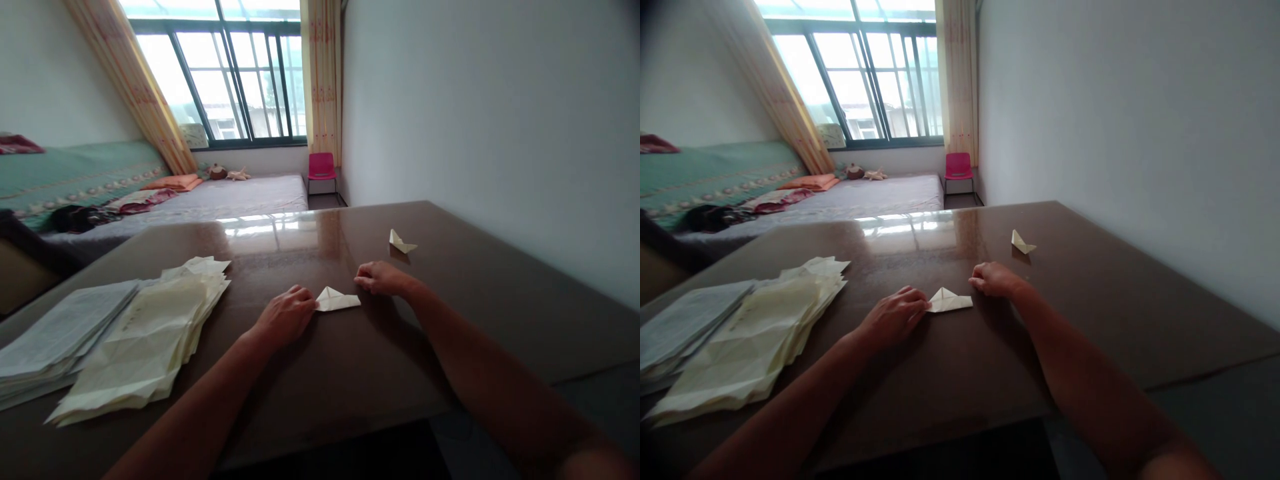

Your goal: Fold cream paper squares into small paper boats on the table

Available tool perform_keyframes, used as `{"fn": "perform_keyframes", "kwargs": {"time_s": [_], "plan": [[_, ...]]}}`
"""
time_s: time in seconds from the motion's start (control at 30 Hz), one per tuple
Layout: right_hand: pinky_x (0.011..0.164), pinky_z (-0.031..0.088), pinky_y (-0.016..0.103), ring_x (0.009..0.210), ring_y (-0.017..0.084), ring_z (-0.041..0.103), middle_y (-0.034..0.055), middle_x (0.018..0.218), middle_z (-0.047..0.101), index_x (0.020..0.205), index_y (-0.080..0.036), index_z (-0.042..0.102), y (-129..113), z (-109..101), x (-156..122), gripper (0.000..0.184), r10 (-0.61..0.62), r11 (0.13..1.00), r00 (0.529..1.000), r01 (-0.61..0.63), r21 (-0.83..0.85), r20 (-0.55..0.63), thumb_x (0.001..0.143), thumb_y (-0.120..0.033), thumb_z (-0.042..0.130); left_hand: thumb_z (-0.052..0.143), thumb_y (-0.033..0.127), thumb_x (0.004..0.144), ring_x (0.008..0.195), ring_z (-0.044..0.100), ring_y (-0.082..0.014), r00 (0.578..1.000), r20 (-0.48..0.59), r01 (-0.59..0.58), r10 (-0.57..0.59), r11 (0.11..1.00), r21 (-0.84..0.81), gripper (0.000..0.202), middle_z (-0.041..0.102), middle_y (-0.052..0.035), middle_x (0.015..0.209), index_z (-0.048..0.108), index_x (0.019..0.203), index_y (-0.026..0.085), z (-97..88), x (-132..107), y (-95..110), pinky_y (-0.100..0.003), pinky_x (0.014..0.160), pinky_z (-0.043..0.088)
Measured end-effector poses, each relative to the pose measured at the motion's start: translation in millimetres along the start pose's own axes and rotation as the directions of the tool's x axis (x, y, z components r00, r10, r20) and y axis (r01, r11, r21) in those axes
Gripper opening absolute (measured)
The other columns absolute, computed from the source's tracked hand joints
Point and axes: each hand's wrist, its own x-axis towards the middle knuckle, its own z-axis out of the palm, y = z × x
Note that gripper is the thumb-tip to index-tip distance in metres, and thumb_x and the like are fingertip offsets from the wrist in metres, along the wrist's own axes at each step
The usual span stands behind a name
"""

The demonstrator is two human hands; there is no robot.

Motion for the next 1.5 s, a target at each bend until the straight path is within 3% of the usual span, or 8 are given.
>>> {"fn": "perform_keyframes", "kwargs": {"time_s": [0.2,0.33,0.53,0.7,0.83,0.97,1.33,1.5], "plan": [[0.053,0.036,0.022,0.056,0.012,0.056,0.0016,0.066,0.065,0.087,-0.017,0.065,-12,3,-6,0.028,-0.075,0.996,0.996,0.072,0.061,0.043,0.085,-0.042,0.054,0.04,0.028,0.094,0.086,0.054,-0.017,1.0,-0.007,-0.013,0.013,1.0,-0.01,0.028,0.06,-0.0052,0.087,0.067,0.09,0.022,-2.8,-3,0,-0.027,0.071,0.046],[0.057,0.039,0.022,0.07,0.015,0.059,0.0023,0.081,0.068,0.084,-0.019,0.067,-13,3,-9,0.029,-0.171,0.981,0.982,0.162,0.106,0.082,0.074,-0.046,0.065,0.045,0.036,0.093,0.082,0.054,-0.0164,0.999,-0.035,0.008,-0.01,0.998,-0.065,0.028,0.059,-0.0047,0.084,0.067,0.083,0.022,-0.4,-3,1,-0.026,0.068,0.045],[0.058,0.038,0.023,0.072,0.015,0.056,0.002,0.086,0.065,0.087,-0.02,0.066,-14,11,-4,0.035,-0.213,0.976,0.974,0.21,0.053,0.074,0.066,-0.048,0.071,0.047,0.032,0.091,0.082,0.054,-0.0164,0.993,-0.077,0.08,-0.087,0.992,-0.094,0.025,0.057,-0.004,0.083,0.062,0.075,0.02,9.2,4,3,-0.026,0.072,0.045],[0.056,0.037,0.022,0.069,0.014,0.054,0.0007,0.081,0.062,0.084,-0.018,0.064,-15,18,0,0.037,-0.211,0.975,0.975,0.206,0.085,0.063,0.061,-0.046,0.074,0.05,0.032,0.089,0.078,0.058,-0.0151,0.983,-0.06,0.159,-0.172,0.97,-0.184,0.018,0.057,-0.0029,0.096,0.062,0.099,0.023,14.1,5,1,-0.027,0.073,0.047],[0.056,0.037,0.021,0.068,0.013,0.054,-0.0012,0.079,0.061,0.085,-0.017,0.062,-18,20,0,0.031,-0.194,0.964,0.98,0.181,0.194,0.05,0.064,-0.037,0.072,0.055,0.032,0.085,0.084,0.06,-0.0163,0.97,-0.083,0.205,-0.228,0.953,-0.225,0.044,0.053,-0.0047,0.119,0.047,0.129,0.027,18.8,4,-3,-0.029,0.078,0.049],[0.059,0.039,0.021,0.071,0.013,0.055,-0.001,0.081,0.062,0.087,-0.017,0.063,-20,22,1,0.026,-0.215,0.944,0.976,0.213,0.252,-0.021,0.065,-0.028,0.071,0.058,0.032,0.082,0.09,0.06,-0.0175,0.963,-0.12,0.209,-0.24,0.952,-0.226,0.062,0.046,-0.007,0.132,0.034,0.139,0.029,22.3,4,-5,-0.033,0.085,0.049],[0.062,0.04,0.022,0.071,0.014,0.056,-0.001,0.078,0.065,0.086,-0.017,0.067,-14,10,-3,0.022,-0.255,0.934,0.963,0.221,0.282,0.088,0.065,-0.025,0.068,0.06,0.03,0.08,0.082,0.057,-0.0155,0.956,-0.094,0.231,-0.276,0.914,-0.332,0.072,0.059,-0.0034,0.115,0.025,0.143,0.026,26.7,5,-7,-0.032,0.082,0.047],[0.056,0.039,0.02,0.067,0.012,0.055,-0.0023,0.074,0.06,0.088,-0.017,0.063,-15,6,-7,0.025,-0.231,0.947,0.964,0.191,0.258,0.135,0.065,-0.025,0.069,0.058,0.027,0.081,0.082,0.058,-0.016,0.967,-0.059,0.208,-0.248,0.903,-0.377,0.06,0.063,-0.0011,0.097,0.037,0.137,0.024,20.3,6,0,-0.03,0.079,0.047]]}}
